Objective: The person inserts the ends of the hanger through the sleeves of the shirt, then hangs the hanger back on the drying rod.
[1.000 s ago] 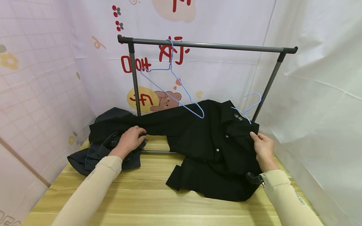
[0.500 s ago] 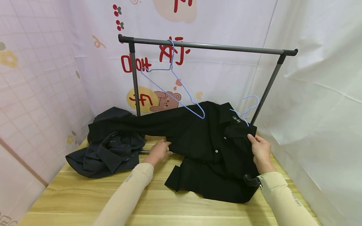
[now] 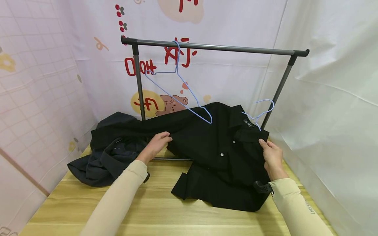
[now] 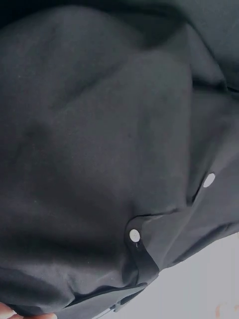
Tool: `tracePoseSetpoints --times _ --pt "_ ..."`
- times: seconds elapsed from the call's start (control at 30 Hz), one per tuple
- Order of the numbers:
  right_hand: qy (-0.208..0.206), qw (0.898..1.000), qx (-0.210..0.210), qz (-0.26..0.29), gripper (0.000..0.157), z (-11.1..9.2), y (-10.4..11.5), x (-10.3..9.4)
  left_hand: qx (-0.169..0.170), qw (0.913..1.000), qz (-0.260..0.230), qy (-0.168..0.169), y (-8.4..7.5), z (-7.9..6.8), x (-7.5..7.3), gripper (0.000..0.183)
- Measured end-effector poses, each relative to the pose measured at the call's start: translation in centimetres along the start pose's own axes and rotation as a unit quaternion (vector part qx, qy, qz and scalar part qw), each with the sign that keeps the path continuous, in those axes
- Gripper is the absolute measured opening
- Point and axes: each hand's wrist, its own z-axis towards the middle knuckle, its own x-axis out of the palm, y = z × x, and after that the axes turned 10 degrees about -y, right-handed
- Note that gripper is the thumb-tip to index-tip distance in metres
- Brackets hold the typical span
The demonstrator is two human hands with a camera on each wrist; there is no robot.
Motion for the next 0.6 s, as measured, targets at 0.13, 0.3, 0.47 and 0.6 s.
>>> tracePoseSetpoints --times 0.13,0.3,0.47,0.6 --pt "-0.001 0.999 0.021 0.025 0.053 0.2 0.2 -0.1 -0.018 0.997 -0.067 -0.036 -1.8 0.8 -2.7 0.031" --pt "-0.009 0.997 0.04 0.059 0.05 0.6 0.3 -0.3 0.013 0.9963 0.028 -0.081 -1.7 1.1 -5.2 0.046" --pt "-0.024 0.997 0.035 0.064 0.061 1.1 0.2 -0.7 -0.01 0.9815 0.191 0.008 -0.4 0.2 -7.5 0.052" --pt "-0.03 0.997 0.033 0.067 0.05 1.5 0.1 -1.1 -0.027 0.9646 0.25 0.081 0.6 -0.5 -9.3 0.036"
